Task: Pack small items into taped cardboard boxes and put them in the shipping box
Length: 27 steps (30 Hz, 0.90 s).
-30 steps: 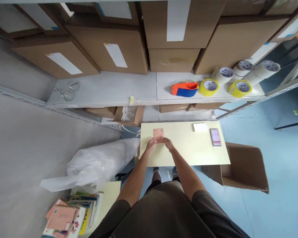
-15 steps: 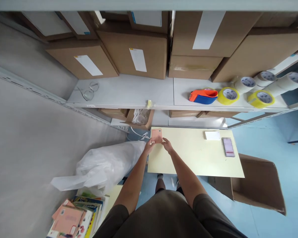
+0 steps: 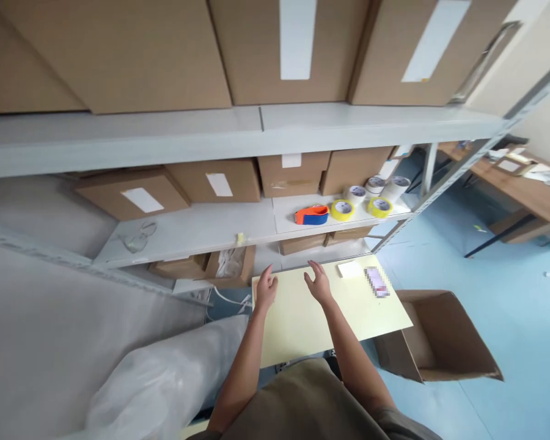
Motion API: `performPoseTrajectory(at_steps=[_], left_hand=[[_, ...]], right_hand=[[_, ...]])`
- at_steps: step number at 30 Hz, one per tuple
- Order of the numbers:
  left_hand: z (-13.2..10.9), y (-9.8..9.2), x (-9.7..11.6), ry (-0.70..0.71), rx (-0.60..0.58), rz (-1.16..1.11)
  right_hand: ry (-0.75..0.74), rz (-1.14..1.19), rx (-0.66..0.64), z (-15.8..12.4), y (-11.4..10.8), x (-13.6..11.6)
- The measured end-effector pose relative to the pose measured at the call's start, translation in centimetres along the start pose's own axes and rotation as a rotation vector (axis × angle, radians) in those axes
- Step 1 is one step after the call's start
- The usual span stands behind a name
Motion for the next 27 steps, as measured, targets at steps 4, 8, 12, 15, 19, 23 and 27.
performPoseTrajectory(at_steps=[4, 8, 12, 15, 19, 23, 27], left_hand=[[2.7, 4.3, 4.5, 0.121, -0.077, 0.112], [5.8, 8.0, 7.1, 0.164, -0.079, 0.173], [9.0, 10.3, 9.3, 0.167, -0.012, 0.148], [10.7, 11.3, 11.6, 0.169, 0.039, 0.163], [11.1, 11.9, 14.3, 0.165, 0.092, 0.195], [9.8, 11.5, 15.3, 0.174, 0.153, 0.204], [7.7, 9.7, 14.9, 0.169, 0.205, 0.195]], right_hand=[[-0.053, -0.069, 0.088, 2.2, -6.2, 0.7], [-0.150, -0.095, 0.108, 6.2, -10.8, 1.5], [-0.255, -0.101, 0.051, 12.0, -13.4, 1.5], [-0.315, -0.126, -0.027, 16.9, -14.2, 0.3], [-0.344, -0.242, -0.194, 22.3, -13.1, -2.3], [-0.272, -0.517, -0.410, 24.8, -10.2, -3.9], [-0.203, -0.727, -0.471, 24.5, -8.9, -4.3]])
Point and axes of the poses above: each hand's wrist, its own z-axis towards the middle knuckle, its own y-axis out of the palm, x = y × z, the point moved 7 cm from there along z, towards the middle knuckle, and after that the axes turned 10 degrees about -x, right-handed, at the moved point
